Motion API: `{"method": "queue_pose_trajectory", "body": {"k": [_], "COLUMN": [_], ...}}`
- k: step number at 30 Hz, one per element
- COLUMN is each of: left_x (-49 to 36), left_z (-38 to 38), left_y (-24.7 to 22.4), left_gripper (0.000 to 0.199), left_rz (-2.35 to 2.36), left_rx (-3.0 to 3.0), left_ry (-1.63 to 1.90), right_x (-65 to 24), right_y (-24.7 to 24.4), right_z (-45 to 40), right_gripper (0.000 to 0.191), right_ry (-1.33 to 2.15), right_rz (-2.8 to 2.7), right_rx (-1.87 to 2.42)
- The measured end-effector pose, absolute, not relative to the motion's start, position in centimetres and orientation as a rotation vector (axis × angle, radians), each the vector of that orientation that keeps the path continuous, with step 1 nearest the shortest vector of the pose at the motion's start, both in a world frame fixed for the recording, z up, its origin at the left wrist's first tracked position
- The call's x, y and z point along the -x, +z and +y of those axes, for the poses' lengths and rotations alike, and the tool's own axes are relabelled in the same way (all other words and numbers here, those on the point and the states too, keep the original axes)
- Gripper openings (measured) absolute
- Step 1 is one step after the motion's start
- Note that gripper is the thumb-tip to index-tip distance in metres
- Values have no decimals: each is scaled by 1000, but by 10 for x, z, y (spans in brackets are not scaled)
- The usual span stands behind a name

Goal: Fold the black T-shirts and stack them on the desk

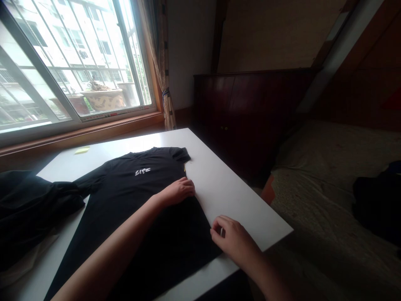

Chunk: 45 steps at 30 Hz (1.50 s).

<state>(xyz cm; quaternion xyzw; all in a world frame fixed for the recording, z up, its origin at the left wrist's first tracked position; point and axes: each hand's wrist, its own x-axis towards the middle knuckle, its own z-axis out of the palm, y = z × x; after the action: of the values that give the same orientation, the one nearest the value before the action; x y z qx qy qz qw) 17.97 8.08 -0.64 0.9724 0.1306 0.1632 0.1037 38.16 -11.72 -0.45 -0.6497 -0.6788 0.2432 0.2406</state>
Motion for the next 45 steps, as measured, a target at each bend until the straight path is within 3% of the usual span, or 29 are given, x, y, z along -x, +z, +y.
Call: {"method": "queue_pose_trajectory", "body": {"k": [7,14,23,27,33,41,45], "left_x": [-179,-181,-181,-177,-148,-85,-69], "left_z": [81,84,84,76,22,-94,-118], "left_y": [2,-2,-12,-13,5,14,-3], "left_gripper": [20,14,14,24,11,40,20], "left_rz": [448,513,597,649,649,703,756], "left_rx": [-2844,-2674,-2559,-2573,-2668,-2788,-2925], "left_ry": [455,467,512,598,577,98,101], "right_x": [-366,-362,-373,-385,-387,-382,-369], "right_y": [-13,-19,-7,-10,-11,-7,5], "right_z": [-112,-115,-113,-113,-112,-117,-125], "right_gripper": [6,10,11,14,12,9,11], "right_ry": [424,345,747,913,830,663,567], "right_rz": [-1918,-1976,-1800,-1701,-1816,-1976,-2138], "right_rx": [1741,1890,1898,1879,1912,1822,1656]}}
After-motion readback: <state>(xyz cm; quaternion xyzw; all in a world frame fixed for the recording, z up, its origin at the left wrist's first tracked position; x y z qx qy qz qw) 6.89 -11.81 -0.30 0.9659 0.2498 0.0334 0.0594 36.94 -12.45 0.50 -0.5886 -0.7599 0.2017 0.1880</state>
